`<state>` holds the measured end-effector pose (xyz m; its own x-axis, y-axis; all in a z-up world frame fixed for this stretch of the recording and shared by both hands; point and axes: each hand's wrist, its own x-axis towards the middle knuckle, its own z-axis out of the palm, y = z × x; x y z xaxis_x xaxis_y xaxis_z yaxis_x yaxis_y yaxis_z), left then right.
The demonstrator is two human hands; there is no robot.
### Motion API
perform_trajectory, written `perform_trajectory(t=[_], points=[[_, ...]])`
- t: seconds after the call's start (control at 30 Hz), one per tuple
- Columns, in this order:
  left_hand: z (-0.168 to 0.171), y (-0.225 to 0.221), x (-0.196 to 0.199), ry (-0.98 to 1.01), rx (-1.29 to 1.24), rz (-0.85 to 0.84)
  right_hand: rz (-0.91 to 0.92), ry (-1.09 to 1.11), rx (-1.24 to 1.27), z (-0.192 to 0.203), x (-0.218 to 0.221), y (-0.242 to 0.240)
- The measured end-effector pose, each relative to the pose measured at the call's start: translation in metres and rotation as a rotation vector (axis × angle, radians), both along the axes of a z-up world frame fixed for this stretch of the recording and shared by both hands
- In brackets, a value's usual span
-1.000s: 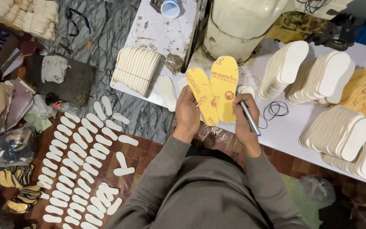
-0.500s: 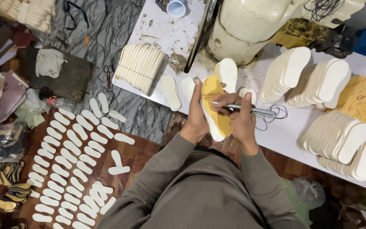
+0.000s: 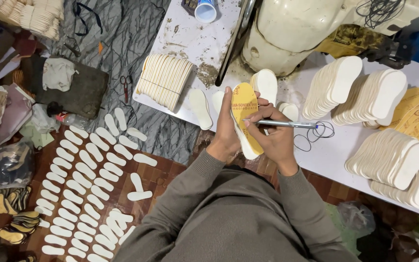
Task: Writing or labeling on individual shoe soles using a marker at a workbench.
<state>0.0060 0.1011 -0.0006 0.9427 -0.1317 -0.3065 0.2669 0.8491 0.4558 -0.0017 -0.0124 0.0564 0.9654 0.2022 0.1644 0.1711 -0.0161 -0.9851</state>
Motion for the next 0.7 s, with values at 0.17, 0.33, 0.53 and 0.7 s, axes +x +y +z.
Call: perform_trajectory(t=[0.17, 0.33, 0.53, 0.7], points=[[0.01, 0.007, 0.011, -0.042, 0.02, 0.019, -0.07, -0.094, -0.035, -0.01, 0.005, 0.002], [0.019, 0.012, 0.014, -0.053, 0.02, 0.044, -0.1, -0.173, -0.116, -0.012, 0.005, 0.007], [0.02, 0.014, 0.019, -0.106, 0.041, 0.024, -0.146, 0.029, 0.1, -0.017, 0.014, 0.006], [0.016, 0.015, 0.024, -0.128, 0.039, 0.019, -0.184, -0.055, 0.048, -0.014, 0.015, 0.013]])
